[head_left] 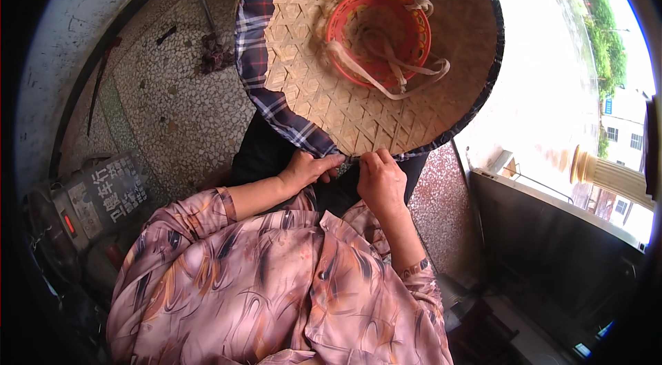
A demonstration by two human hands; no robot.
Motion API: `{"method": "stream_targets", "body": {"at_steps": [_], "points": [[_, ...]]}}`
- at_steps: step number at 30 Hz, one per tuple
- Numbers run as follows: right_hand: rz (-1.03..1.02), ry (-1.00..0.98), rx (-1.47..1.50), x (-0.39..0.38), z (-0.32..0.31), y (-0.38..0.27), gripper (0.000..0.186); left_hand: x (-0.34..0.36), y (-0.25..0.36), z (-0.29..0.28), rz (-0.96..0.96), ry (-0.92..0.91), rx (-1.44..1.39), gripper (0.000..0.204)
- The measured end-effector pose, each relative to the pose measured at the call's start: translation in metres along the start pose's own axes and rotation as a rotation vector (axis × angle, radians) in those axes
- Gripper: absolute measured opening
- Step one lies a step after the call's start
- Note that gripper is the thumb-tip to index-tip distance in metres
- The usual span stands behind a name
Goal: Repairing the edge of a woven hat by sewing on a fabric border.
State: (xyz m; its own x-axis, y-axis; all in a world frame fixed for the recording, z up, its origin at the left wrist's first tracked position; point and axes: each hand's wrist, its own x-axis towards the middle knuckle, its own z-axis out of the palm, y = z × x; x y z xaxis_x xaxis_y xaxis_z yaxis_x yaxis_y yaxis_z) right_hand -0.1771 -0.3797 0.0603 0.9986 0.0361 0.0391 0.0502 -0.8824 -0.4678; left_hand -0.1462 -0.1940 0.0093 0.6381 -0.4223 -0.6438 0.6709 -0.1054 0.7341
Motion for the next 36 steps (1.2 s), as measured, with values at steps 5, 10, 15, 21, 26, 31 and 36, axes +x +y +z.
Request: {"method": "stream_targets", "body": {"at_steps": [5,10,15,21,26,31,36], "points": [[-0.058,-0.021,-0.019,0.006,0.004,-0.006,0.003,0.0,-0.003,0.0,0.059,-0.011,-0.015,0.03],[0.223,0.042,0.518,0.011,0.014,0.006,0.007,-0.004,0.008,0.004,0.119,0.002,-0.101,0.018],[0.316,-0.089,0.51,0.018,0.005,0.012,0.013,-0.004,0.003,0.005,0.117,-0.001,-0.078,0.022],[0.14,-0.268,-0.004,0.045,-0.036,0.012,0.012,-0.004,0.004,0.002,0.033,-0.02,-0.033,0.03],[0.094,-0.338,0.071,0.063,-0.057,0.006,0.012,-0.003,0.001,0.003,-0.029,-0.002,-0.031,0.035],[0.081,-0.184,0.298,0.092,-0.056,-0.002,0.011,-0.005,0.003,0.004,-0.017,0.022,-0.046,0.038],[0.337,-0.135,0.903,0.098,-0.035,-0.011,0.009,-0.005,0.002,0.005,-0.041,0.038,-0.041,0.041]]}}
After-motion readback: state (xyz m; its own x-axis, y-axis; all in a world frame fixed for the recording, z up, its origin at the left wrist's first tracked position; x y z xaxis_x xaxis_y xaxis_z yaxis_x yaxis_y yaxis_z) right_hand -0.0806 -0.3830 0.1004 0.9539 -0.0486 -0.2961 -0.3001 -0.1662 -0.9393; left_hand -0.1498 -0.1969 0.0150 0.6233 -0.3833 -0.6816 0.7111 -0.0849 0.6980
